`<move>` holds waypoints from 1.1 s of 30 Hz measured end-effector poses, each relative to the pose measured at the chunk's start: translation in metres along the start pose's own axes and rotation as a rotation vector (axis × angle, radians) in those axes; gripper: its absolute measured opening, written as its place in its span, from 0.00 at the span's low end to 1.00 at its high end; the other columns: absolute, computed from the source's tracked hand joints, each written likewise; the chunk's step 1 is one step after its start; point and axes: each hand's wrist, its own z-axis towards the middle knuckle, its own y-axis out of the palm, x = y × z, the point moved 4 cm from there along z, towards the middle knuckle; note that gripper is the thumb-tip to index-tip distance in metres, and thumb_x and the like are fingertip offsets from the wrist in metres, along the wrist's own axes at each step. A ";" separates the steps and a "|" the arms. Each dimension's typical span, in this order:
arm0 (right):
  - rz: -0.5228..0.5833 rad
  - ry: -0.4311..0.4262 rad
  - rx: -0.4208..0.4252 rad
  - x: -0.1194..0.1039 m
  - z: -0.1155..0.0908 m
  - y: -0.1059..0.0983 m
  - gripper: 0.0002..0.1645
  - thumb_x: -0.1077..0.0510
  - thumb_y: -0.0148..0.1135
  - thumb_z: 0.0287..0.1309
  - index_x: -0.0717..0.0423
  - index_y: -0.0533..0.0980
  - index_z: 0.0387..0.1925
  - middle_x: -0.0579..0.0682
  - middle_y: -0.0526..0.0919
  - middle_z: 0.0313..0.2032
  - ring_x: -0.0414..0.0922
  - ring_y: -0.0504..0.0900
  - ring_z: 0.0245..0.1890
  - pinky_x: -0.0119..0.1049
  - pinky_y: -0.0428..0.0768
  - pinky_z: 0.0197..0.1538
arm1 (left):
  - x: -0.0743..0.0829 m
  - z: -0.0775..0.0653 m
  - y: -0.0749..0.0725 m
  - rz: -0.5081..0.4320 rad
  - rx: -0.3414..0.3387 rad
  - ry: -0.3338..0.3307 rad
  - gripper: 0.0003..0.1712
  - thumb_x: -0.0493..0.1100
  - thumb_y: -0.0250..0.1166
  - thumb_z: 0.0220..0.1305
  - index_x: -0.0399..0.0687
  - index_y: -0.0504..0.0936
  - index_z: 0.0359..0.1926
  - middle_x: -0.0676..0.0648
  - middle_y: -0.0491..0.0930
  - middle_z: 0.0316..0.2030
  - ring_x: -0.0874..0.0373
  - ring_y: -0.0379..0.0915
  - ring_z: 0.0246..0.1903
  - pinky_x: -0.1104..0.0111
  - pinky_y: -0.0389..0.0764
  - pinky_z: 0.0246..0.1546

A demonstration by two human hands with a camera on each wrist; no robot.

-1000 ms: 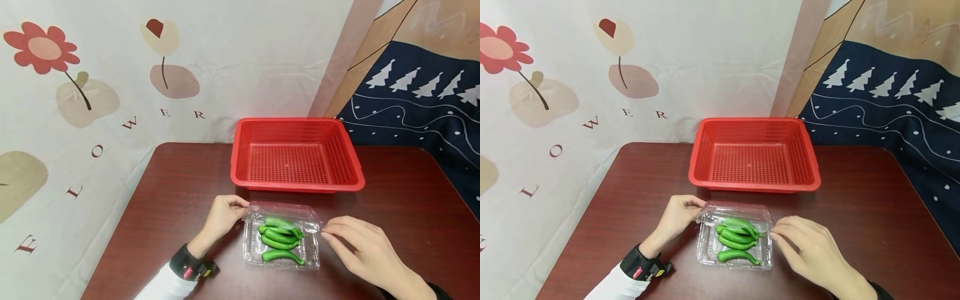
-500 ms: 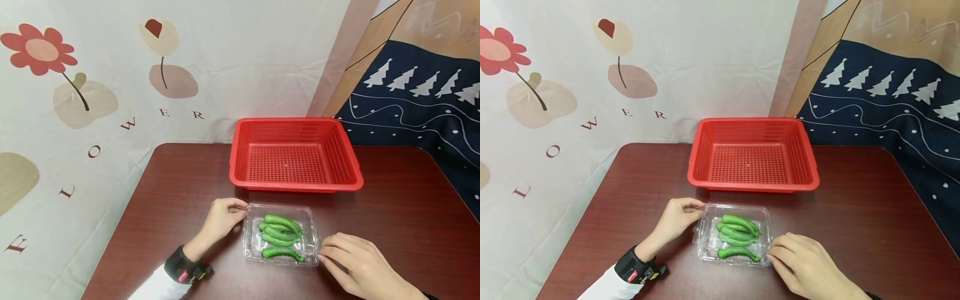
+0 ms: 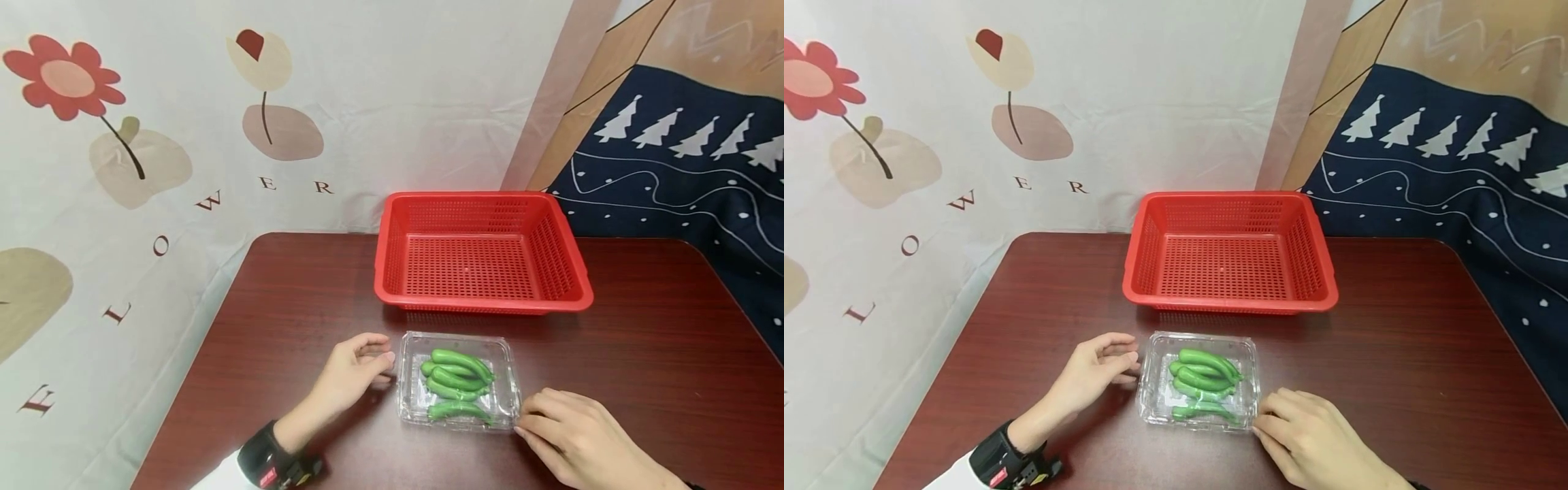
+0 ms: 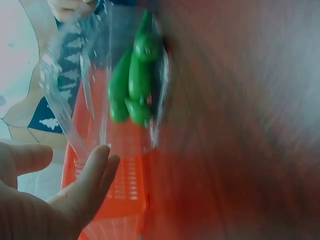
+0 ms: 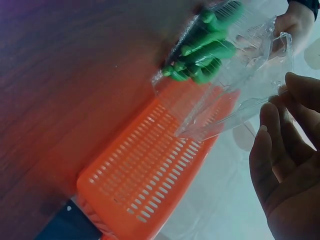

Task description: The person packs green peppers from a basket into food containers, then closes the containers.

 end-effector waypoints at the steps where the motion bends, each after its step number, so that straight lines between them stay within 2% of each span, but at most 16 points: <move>1: 0.001 -0.010 0.004 0.000 0.000 0.001 0.17 0.49 0.52 0.78 0.42 0.84 0.34 0.34 0.80 0.38 0.32 0.77 0.35 0.24 0.79 0.37 | 0.000 -0.004 0.000 -0.013 -0.013 -0.022 0.27 0.32 0.66 0.68 0.21 0.71 0.63 0.24 0.79 0.56 0.36 0.87 0.43 0.52 0.92 0.42; 6: -0.007 -0.033 0.017 0.000 -0.001 0.004 0.18 0.50 0.52 0.78 0.43 0.84 0.32 0.34 0.80 0.37 0.32 0.76 0.34 0.24 0.78 0.36 | -0.004 -0.021 0.002 -0.054 -0.085 -0.123 0.36 0.35 0.67 0.68 0.19 0.64 0.69 0.30 0.81 0.53 0.43 0.85 0.43 0.54 0.92 0.43; 9: -0.015 -0.030 0.022 -0.001 -0.003 0.004 0.19 0.50 0.52 0.78 0.44 0.84 0.32 0.35 0.80 0.36 0.32 0.76 0.33 0.24 0.79 0.36 | -0.008 -0.028 0.007 -0.099 -0.134 -0.178 0.36 0.36 0.66 0.68 0.19 0.63 0.69 0.35 0.83 0.48 0.47 0.85 0.41 0.55 0.92 0.42; 13: -0.022 -0.013 0.019 -0.001 -0.003 0.004 0.20 0.49 0.51 0.78 0.43 0.83 0.30 0.34 0.79 0.36 0.31 0.76 0.33 0.23 0.78 0.35 | -0.014 -0.035 0.013 -0.163 -0.173 -0.238 0.30 0.35 0.67 0.67 0.20 0.69 0.64 0.39 0.86 0.42 0.49 0.86 0.38 0.54 0.92 0.41; 17: -0.023 -0.011 0.026 -0.002 -0.004 0.005 0.20 0.49 0.52 0.78 0.42 0.83 0.29 0.33 0.79 0.35 0.31 0.76 0.32 0.23 0.78 0.34 | -0.018 -0.040 0.017 -0.179 -0.200 -0.275 0.21 0.34 0.68 0.66 0.23 0.75 0.54 0.38 0.87 0.37 0.48 0.87 0.36 0.56 0.92 0.40; 20: -0.024 -0.017 0.032 -0.002 -0.004 0.006 0.20 0.49 0.52 0.78 0.42 0.83 0.29 0.34 0.79 0.34 0.32 0.76 0.31 0.24 0.78 0.34 | -0.020 -0.042 0.019 -0.189 -0.220 -0.288 0.17 0.34 0.68 0.65 0.23 0.77 0.50 0.34 0.87 0.35 0.48 0.88 0.33 0.59 0.93 0.38; 25: -0.023 0.000 0.024 -0.003 -0.006 0.007 0.20 0.48 0.52 0.78 0.42 0.82 0.29 0.33 0.79 0.34 0.32 0.76 0.31 0.25 0.79 0.33 | -0.024 -0.042 0.021 -0.228 -0.231 -0.293 0.16 0.32 0.67 0.64 0.22 0.78 0.48 0.32 0.86 0.34 0.52 0.88 0.28 0.63 0.92 0.34; 28: 0.002 0.096 -0.017 -0.002 -0.007 0.003 0.16 0.44 0.56 0.76 0.38 0.83 0.31 0.30 0.79 0.36 0.29 0.77 0.34 0.24 0.80 0.35 | -0.025 -0.041 0.022 -0.240 -0.225 -0.294 0.16 0.31 0.68 0.63 0.21 0.78 0.48 0.31 0.86 0.34 0.52 0.88 0.27 0.63 0.92 0.33; 30: 0.029 0.169 0.000 0.000 -0.007 -0.002 0.07 0.46 0.65 0.71 0.37 0.84 0.34 0.30 0.81 0.37 0.28 0.78 0.35 0.24 0.80 0.37 | -0.025 -0.041 0.022 -0.241 -0.215 -0.295 0.16 0.31 0.68 0.62 0.21 0.78 0.47 0.30 0.86 0.34 0.52 0.88 0.27 0.63 0.92 0.32; 31: 0.053 0.233 0.003 0.002 -0.008 -0.005 0.03 0.48 0.69 0.68 0.36 0.84 0.36 0.30 0.82 0.37 0.28 0.79 0.36 0.23 0.80 0.38 | -0.025 -0.041 0.022 -0.242 -0.210 -0.296 0.16 0.30 0.68 0.62 0.22 0.78 0.47 0.30 0.86 0.34 0.52 0.88 0.27 0.63 0.92 0.32; 32: 0.073 0.310 0.010 0.003 -0.009 -0.008 0.04 0.51 0.73 0.64 0.35 0.84 0.37 0.30 0.82 0.38 0.27 0.79 0.36 0.22 0.80 0.37 | -0.025 -0.041 0.022 -0.242 -0.208 -0.298 0.15 0.30 0.68 0.62 0.22 0.78 0.47 0.30 0.86 0.34 0.52 0.88 0.27 0.63 0.92 0.32; 33: 0.098 0.385 0.028 0.005 -0.009 -0.011 0.09 0.55 0.76 0.60 0.35 0.84 0.38 0.30 0.83 0.37 0.27 0.79 0.35 0.21 0.79 0.35 | -0.025 -0.041 0.022 -0.242 -0.205 -0.298 0.15 0.30 0.68 0.62 0.23 0.78 0.46 0.30 0.86 0.34 0.52 0.88 0.27 0.63 0.92 0.32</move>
